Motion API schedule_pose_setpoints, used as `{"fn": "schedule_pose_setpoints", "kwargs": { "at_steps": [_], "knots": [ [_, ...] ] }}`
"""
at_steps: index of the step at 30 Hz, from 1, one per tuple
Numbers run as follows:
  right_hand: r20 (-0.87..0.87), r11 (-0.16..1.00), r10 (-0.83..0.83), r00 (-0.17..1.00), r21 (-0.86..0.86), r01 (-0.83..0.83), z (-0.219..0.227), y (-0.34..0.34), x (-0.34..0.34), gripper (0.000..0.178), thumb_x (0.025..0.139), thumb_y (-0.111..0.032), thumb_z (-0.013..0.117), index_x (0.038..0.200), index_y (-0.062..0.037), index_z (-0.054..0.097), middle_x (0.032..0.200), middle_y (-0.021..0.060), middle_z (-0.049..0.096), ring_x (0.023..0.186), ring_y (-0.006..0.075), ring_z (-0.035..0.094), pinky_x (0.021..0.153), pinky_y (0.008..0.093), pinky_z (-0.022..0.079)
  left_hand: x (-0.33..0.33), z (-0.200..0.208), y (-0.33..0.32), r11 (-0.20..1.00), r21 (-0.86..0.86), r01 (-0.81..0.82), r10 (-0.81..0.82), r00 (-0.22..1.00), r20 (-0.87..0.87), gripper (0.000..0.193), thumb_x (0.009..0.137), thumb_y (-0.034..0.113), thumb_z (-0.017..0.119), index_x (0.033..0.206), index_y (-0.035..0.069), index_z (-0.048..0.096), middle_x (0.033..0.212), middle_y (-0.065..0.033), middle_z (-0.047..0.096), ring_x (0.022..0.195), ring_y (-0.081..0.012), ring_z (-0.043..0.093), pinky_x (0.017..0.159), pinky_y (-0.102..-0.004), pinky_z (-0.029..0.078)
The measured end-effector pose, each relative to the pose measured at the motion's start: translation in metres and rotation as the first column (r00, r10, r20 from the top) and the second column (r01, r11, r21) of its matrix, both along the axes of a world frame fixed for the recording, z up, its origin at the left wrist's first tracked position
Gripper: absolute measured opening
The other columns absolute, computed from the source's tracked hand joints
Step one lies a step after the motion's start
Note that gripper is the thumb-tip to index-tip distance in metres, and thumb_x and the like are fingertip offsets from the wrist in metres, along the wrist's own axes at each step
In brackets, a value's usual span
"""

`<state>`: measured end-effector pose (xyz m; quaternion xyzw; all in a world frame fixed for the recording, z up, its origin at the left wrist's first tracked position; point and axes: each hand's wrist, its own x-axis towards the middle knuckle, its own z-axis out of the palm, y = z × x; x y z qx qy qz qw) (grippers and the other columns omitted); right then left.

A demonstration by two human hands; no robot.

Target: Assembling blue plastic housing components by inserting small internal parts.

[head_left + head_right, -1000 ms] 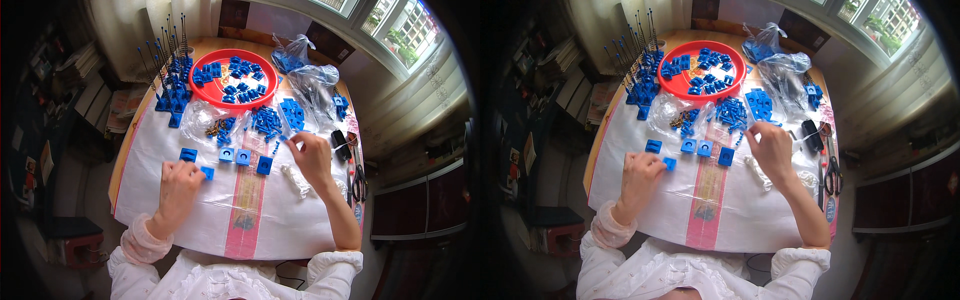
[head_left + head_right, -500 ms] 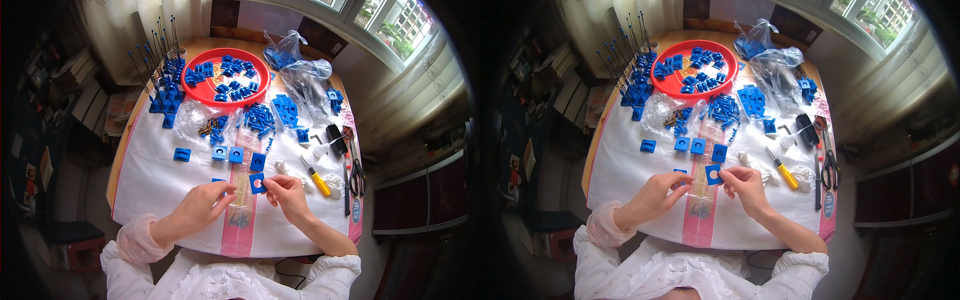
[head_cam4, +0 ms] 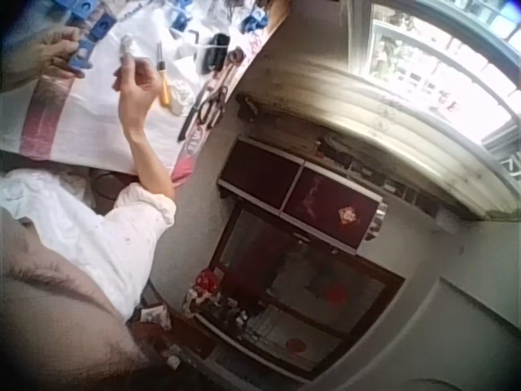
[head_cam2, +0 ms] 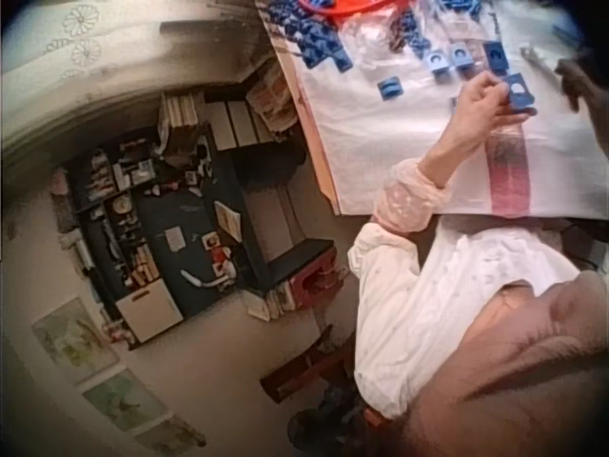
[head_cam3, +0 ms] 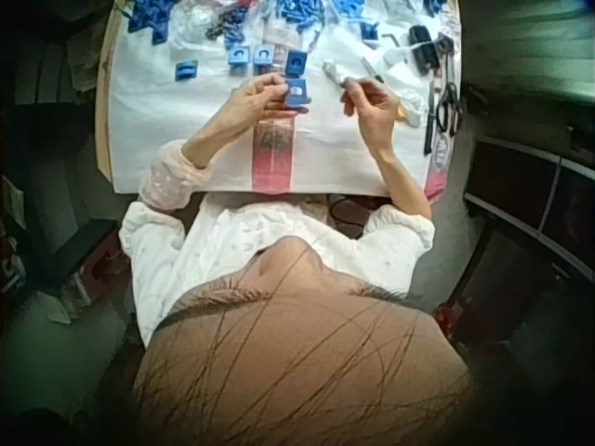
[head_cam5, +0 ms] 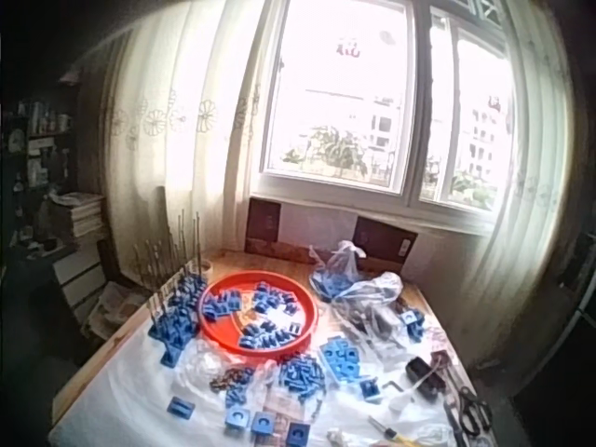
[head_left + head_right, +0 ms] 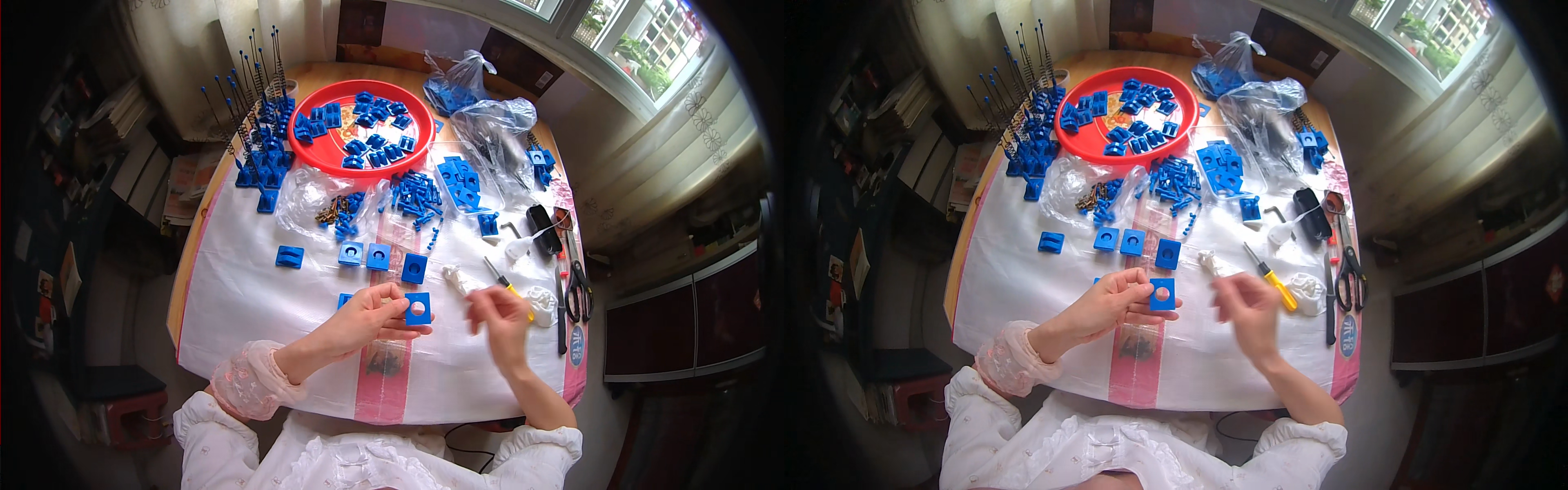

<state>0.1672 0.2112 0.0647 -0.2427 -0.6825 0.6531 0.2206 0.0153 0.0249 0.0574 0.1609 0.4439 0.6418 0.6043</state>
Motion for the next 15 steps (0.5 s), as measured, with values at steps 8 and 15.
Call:
{"fn": "schedule_pose_setpoints", "kwargs": {
  "at_steps": [8,15],
  "knots": [
    [-0.102,0.831,-0.328,0.939,0.441,0.338,-0.022,0.105,0.031,0.036,0.086,-0.006,0.070,0.119,-0.0019,0.056,0.101,0.0024,0.057,0.087,0.0063,0.050,0.062,0.0173,0.040,-0.002,-0.014,-0.004,0.999,0.041,0.034,-0.023,0.972,-0.235,0.012,0.105,0.014,0.041,0.094,0.010,0.042,0.119,-0.0190,0.065,0.115,-0.0234,0.063,0.079,-0.0246,0.052],
    [0.100,0.599,-0.366,0.925,0.786,0.152,-0.033,0.126,-0.001,0.048,0.075,-0.013,0.081,0.116,0.0004,0.059,0.104,0.0070,0.056,0.088,0.0170,0.052,0.071,0.0276,0.045,0.007,-0.027,-0.003,0.995,0.099,0.029,-0.008,0.978,-0.210,0.010,0.105,0.013,0.040,0.097,0.010,0.041,0.115,-0.0169,0.065,0.102,-0.0101,0.062,0.080,-0.0211,0.049]
  ]
}}
